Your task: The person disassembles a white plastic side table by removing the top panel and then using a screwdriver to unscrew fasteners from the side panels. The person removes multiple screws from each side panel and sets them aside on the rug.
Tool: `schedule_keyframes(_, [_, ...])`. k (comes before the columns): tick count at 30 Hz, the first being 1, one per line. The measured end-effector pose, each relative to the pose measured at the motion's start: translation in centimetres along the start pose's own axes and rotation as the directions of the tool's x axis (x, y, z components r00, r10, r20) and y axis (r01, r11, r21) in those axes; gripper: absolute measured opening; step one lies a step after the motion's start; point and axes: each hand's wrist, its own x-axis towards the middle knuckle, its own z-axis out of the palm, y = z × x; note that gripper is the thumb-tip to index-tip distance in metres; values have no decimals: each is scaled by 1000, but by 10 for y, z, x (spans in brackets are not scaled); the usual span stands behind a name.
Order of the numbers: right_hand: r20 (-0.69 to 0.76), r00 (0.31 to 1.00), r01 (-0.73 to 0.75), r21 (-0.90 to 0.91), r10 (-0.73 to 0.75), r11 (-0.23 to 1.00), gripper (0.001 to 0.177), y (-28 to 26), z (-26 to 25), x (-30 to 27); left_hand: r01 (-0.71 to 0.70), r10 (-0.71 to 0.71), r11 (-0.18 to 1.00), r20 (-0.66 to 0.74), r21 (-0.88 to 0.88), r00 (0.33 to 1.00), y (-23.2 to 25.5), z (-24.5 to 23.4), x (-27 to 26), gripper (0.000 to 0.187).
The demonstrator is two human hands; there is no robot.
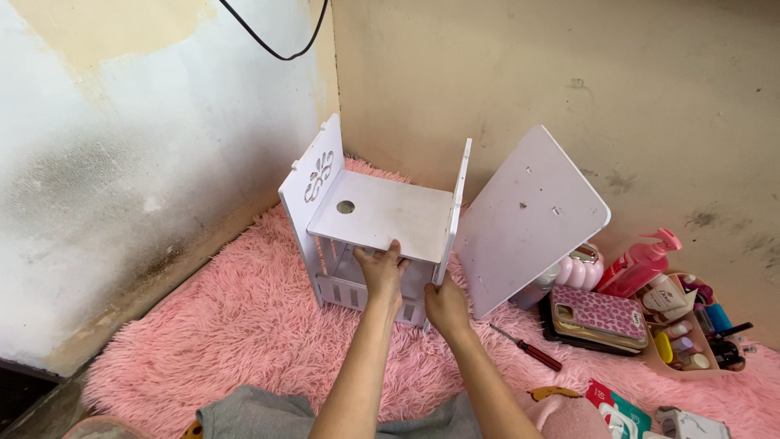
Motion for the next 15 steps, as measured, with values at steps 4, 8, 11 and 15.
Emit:
schedule_keyframes(4, [18, 997, -76, -88, 78, 993, 76, -19, -2, -8, 12, -12, 999, -13, -48, 1000, 6, 0, 3, 70])
schedule_keyframes(8, [-24, 998, -58, -164, 54, 985, 81, -47, 4, -14, 30, -28, 998, 48, -46, 998, 24, -6, 9, 68])
schedule_keyframes(11, [15, 986, -163, -140, 167, 977, 80, -68, 7, -21, 52, -50, 998, 83, -25, 995, 33, -9, 18, 64])
schedule_keyframes(15, [-11, 981, -194, -115, 194, 974, 84, -97, 15, -35, 74, -77, 997, 131, 32, 988, 42, -14, 30, 59])
